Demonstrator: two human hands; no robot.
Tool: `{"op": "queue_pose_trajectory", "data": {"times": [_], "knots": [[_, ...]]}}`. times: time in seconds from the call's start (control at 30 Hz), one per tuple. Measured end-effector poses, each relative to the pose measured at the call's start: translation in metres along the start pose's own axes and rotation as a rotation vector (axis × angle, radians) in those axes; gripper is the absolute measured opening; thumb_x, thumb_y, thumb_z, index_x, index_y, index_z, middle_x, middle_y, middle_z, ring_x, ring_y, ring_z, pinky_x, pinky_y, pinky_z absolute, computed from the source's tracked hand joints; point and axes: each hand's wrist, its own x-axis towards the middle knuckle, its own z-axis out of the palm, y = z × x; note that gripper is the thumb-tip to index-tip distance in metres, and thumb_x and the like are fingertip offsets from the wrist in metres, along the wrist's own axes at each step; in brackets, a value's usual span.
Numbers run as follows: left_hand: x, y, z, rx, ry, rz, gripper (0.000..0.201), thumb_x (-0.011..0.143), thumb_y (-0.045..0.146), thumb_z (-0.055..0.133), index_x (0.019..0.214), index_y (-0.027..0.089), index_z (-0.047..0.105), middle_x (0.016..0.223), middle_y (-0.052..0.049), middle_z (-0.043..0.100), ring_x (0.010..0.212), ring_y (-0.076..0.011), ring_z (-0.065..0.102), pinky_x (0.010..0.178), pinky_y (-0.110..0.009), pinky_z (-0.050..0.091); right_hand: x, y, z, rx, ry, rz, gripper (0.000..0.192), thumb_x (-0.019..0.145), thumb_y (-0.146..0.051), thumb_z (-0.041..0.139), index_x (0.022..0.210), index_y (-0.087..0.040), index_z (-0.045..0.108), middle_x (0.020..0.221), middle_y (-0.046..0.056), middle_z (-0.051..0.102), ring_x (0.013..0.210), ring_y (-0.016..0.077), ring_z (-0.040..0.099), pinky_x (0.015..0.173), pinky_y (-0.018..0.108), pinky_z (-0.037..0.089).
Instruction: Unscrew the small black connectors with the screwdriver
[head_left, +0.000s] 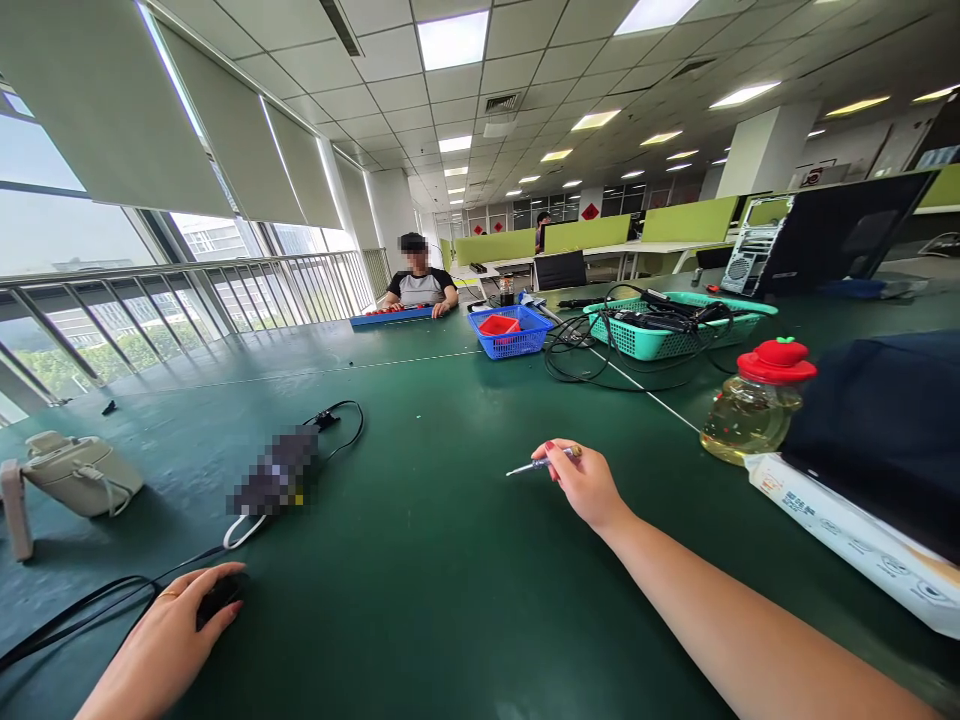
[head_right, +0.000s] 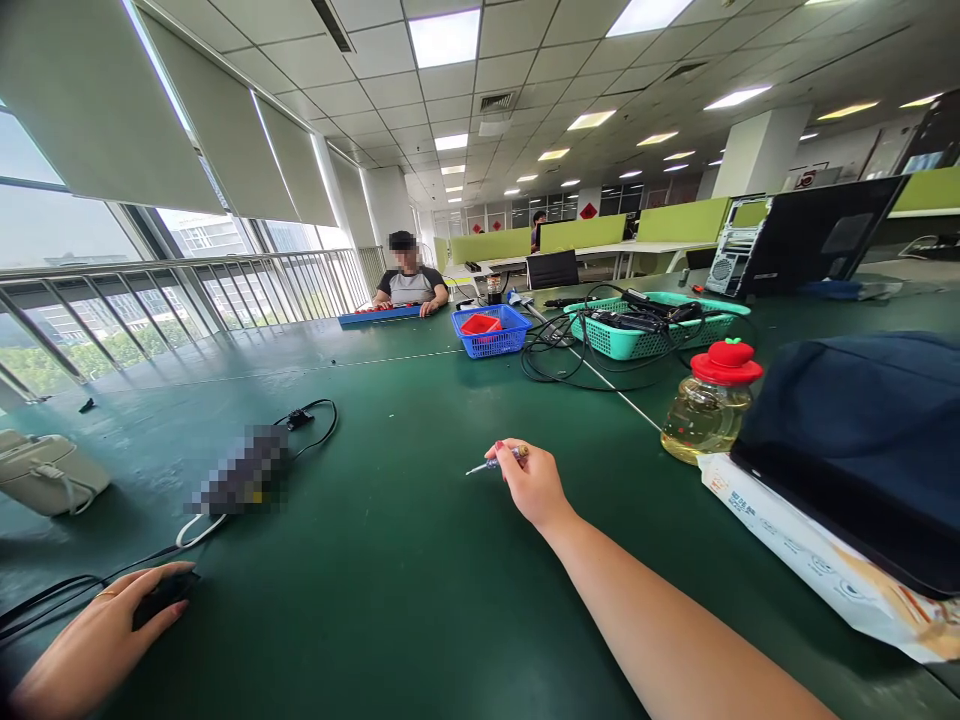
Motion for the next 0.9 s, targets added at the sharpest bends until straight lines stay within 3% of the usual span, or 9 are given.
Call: {"op": "queue_pose_trajectory", "data": {"times": [0.23, 0.37, 0.43, 0.57, 0.67, 0.9], "knots": [[0.001, -0.013, 0.007, 0.052, -0.056, -0.024, 0.06, 0.084, 0.048, 0.036, 0.13, 0.019, 0.059, 0.13, -0.014, 0.061, 0.109, -0.032, 0.064, 0.092, -0.044, 0.052, -0.001, 0.0, 0.0, 0.017, 0.006, 0.004, 0.047, 0.084, -0.06, 0.052, 0.074, -0.017, 0.07, 0.055, 0.0, 0.047, 0.05, 0.0137, 0.043, 0.046, 0.027, 0.032], [-0.002, -0.007, 0.0, 0.065, -0.051, -0.086, 0.065, 0.089, 0.053, 0.031, 0.141, 0.018, 0.049, 0.098, -0.013, 0.071, 0.09, -0.0322, 0.068, 0.081, -0.044, 0.053, -0.001, 0.0, 0.0, 0.01, 0.007, -0.003, 0.047, 0.084, -0.06, 0.052, 0.075, -0.017, 0.071, 0.054, 0.0, 0.048, 0.049, 0.0136, 0.043, 0.047, 0.027, 0.033], [-0.005, -0.001, -0.007, 0.069, -0.027, -0.058, 0.067, 0.088, 0.052, 0.032, 0.143, 0.017, 0.046, 0.094, -0.013, 0.071, 0.091, -0.0326, 0.067, 0.083, -0.044, 0.052, 0.0, 0.001, 0.0, 0.002, 0.012, -0.009, 0.047, 0.085, -0.06, 0.051, 0.075, -0.018, 0.071, 0.054, 0.0, 0.049, 0.05, 0.0137, 0.044, 0.047, 0.027, 0.033], [-0.009, 0.011, -0.016, 0.086, -0.004, 0.034, 0.066, 0.085, 0.043, 0.032, 0.143, 0.012, 0.046, 0.111, -0.016, 0.07, 0.106, -0.0334, 0.062, 0.093, -0.045, 0.048, -0.001, 0.003, 0.0, -0.008, 0.011, -0.011, 0.047, 0.085, -0.059, 0.052, 0.074, -0.018, 0.071, 0.055, 0.001, 0.049, 0.052, 0.0144, 0.046, 0.047, 0.027, 0.034], [-0.012, 0.017, -0.021, 0.088, -0.04, 0.059, 0.066, 0.086, 0.038, 0.031, 0.144, 0.009, 0.044, 0.112, -0.017, 0.07, 0.105, -0.0326, 0.063, 0.094, -0.045, 0.048, -0.001, 0.005, -0.001, -0.008, -0.002, -0.001, 0.046, 0.086, -0.058, 0.051, 0.077, -0.017, 0.072, 0.056, 0.001, 0.049, 0.051, 0.0141, 0.045, 0.046, 0.026, 0.033], [-0.012, 0.02, -0.027, 0.13, -0.053, -0.046, 0.064, 0.088, 0.049, 0.035, 0.14, 0.016, 0.052, 0.094, -0.015, 0.072, 0.092, -0.0335, 0.068, 0.082, -0.042, 0.052, -0.001, 0.005, -0.001, -0.024, 0.012, 0.004, 0.048, 0.084, -0.06, 0.052, 0.077, -0.017, 0.073, 0.056, 0.001, 0.049, 0.051, 0.0143, 0.045, 0.046, 0.027, 0.035]]}}
